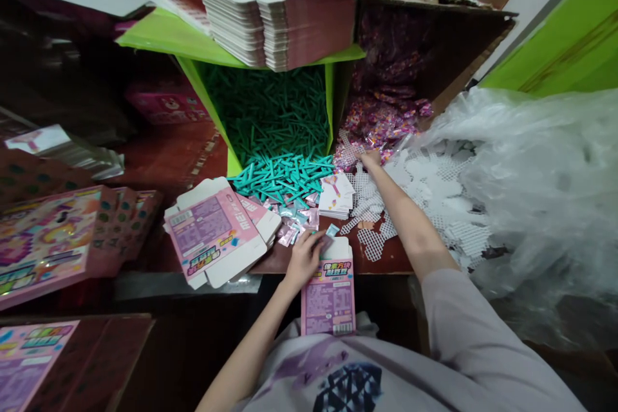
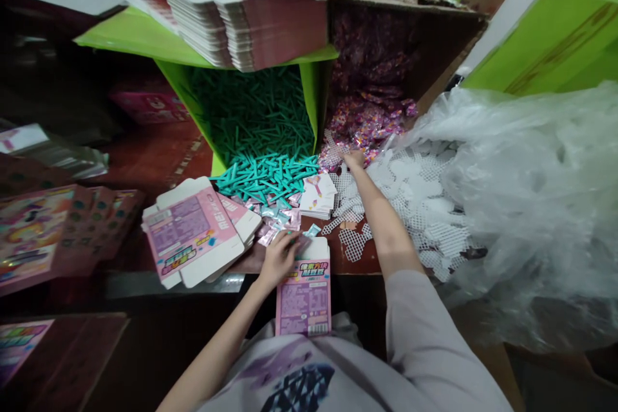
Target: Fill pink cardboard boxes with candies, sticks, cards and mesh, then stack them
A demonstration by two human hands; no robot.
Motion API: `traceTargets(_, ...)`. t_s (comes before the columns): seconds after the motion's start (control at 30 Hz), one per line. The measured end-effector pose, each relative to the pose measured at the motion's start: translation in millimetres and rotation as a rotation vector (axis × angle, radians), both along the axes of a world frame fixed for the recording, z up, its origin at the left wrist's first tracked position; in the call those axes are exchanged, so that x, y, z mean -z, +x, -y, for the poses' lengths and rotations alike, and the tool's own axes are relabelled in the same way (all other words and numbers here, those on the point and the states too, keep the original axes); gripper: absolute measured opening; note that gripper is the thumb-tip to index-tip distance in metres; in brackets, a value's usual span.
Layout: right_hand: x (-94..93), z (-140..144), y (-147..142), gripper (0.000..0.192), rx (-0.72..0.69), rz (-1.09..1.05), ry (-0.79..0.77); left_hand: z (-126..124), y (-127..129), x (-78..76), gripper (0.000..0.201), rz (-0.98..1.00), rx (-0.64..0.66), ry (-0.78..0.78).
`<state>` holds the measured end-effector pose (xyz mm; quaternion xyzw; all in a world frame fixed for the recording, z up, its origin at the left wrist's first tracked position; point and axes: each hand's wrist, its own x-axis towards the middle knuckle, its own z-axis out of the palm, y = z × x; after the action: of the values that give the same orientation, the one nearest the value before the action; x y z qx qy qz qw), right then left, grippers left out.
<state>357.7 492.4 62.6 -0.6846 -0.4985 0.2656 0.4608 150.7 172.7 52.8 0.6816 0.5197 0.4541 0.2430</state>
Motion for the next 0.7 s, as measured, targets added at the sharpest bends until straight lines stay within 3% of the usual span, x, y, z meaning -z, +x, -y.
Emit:
traceTargets(0.17, -8.9, 2.7, -16.6, 0.035, 0.087, -0.106, 0.004, 16.3, -3.0, 0.7, 0.029, -0.232, -0.054, 0.002)
traceTargets(0.27, -22.6, 7.5, -22.7, 0.039, 0.127, -0.130, 0.043, 26.7, -2.9, 1.5, 0.017, -0.390, -0.091, -0.005)
traceTargets(0.37, -41.1, 33.4, -22.4, 0.035, 0.153, -0.141, 0.215, 33.3, -7.6, 3.1, 0.024, -0.372, -0.130, -0.011)
traceTargets(0.43, -53.3, 69.7, -23.4, 0.032, 0.141, -0.194, 0.446, 30.8, -11.8, 2.7, 0.019, -0.247, -0.211, -0.011)
traceTargets(0.5, -62.7, 119.2, -29.6, 0.031, 0.037, -0.297, 0.584, 20.3, -13.9, -0.7, 0.029, -0.006, -0.265, -0.021)
traceTargets(0.6, -68.6, 197.1, -47.2, 0.028, -0.246, -0.518, 0.446, -6.4, -9.6, -8.6, 0.055, 0.398, -0.188, -0.127)
traceTargets(0.7, -63.7, 247.7, -59.6, 0.028, -0.382, -0.751, 0.216, -28.9, -1.8, -12.2, 0.048, 0.659, -0.054, -0.271)
